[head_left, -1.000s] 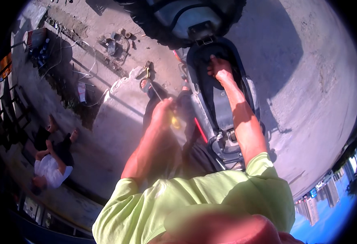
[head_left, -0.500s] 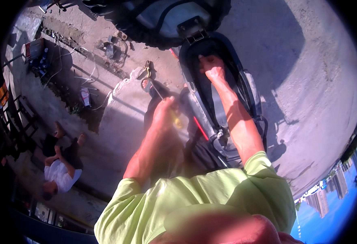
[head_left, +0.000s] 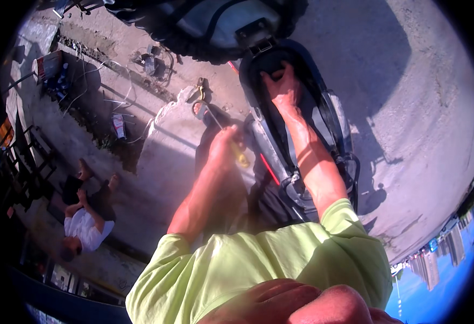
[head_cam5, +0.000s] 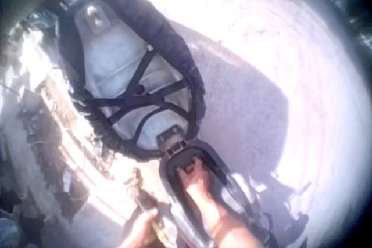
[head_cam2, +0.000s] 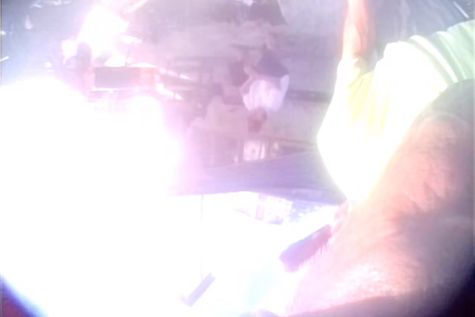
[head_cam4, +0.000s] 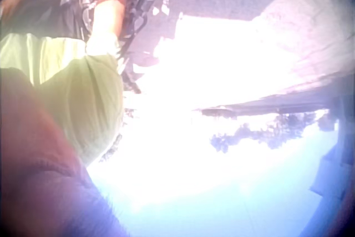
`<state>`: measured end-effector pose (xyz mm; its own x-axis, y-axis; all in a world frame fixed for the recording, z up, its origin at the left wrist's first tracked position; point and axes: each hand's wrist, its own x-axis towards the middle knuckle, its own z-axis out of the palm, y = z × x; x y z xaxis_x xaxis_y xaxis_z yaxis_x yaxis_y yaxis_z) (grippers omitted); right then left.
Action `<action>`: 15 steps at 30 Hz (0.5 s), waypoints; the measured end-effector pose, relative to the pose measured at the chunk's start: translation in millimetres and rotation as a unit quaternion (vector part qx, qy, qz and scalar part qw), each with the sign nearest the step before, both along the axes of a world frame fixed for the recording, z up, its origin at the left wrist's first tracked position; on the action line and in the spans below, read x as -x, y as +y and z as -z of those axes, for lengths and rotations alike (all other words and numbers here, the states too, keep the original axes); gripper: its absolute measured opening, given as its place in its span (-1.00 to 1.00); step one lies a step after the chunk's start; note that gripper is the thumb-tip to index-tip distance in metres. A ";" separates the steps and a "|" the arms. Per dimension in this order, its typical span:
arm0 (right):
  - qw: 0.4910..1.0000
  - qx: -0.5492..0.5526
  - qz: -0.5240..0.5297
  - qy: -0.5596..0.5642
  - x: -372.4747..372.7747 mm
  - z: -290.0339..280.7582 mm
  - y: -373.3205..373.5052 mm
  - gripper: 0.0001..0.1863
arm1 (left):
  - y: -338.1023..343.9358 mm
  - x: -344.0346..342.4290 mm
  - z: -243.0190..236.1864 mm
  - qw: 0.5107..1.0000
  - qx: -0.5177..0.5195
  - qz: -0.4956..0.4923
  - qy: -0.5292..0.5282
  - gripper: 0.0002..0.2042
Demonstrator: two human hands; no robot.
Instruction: The person uses a screwdriver to loosen and remove screws from the interior storage compartment of a moped, handles the detached plastic component, and sets it aside.
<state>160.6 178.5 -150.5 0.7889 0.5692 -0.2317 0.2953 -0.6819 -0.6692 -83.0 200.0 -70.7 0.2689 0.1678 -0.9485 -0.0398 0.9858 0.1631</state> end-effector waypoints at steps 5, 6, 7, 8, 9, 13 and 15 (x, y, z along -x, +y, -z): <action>1.000 0.004 -0.006 -0.021 -5.0 -17.9 -2.3 -0.27 | 0.8 3.3 -2.8 1.000 -0.012 0.006 0.009 -0.76; 0.999 0.027 -0.002 -0.021 -6.3 -24.4 -6.4 -0.27 | 0.7 4.6 -2.6 1.000 -0.013 0.007 0.012 -0.76; 0.999 0.047 -0.003 -0.022 -7.2 -37.7 -6.7 -0.28 | 0.4 6.9 -3.0 1.000 -0.013 0.003 0.014 -0.76; 0.998 0.066 -0.004 -0.022 -6.5 -46.4 -8.4 -0.29 | 0.4 9.6 -3.1 1.000 -0.016 -0.003 0.017 -0.76; 0.995 0.100 -0.001 -0.023 -5.6 -50.2 -12.6 -0.30 | 0.2 12.3 -3.0 1.000 -0.018 -0.009 0.020 -0.77; 0.996 0.081 0.003 -0.032 -3.7 -52.8 -34.8 -0.29 | -0.6 18.7 1.2 1.000 -0.013 -0.010 0.005 -0.79; 0.995 0.090 -0.005 -0.042 -3.1 -47.7 -33.2 -0.29 | -1.9 24.6 4.9 1.000 -0.009 -0.018 -0.020 -0.80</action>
<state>163.6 145.4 -102.8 0.8040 0.5328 -0.2639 0.3526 -0.7847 -0.5099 -107.5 198.1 -75.5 0.3005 0.1951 -0.9336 -0.0825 0.9805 0.1783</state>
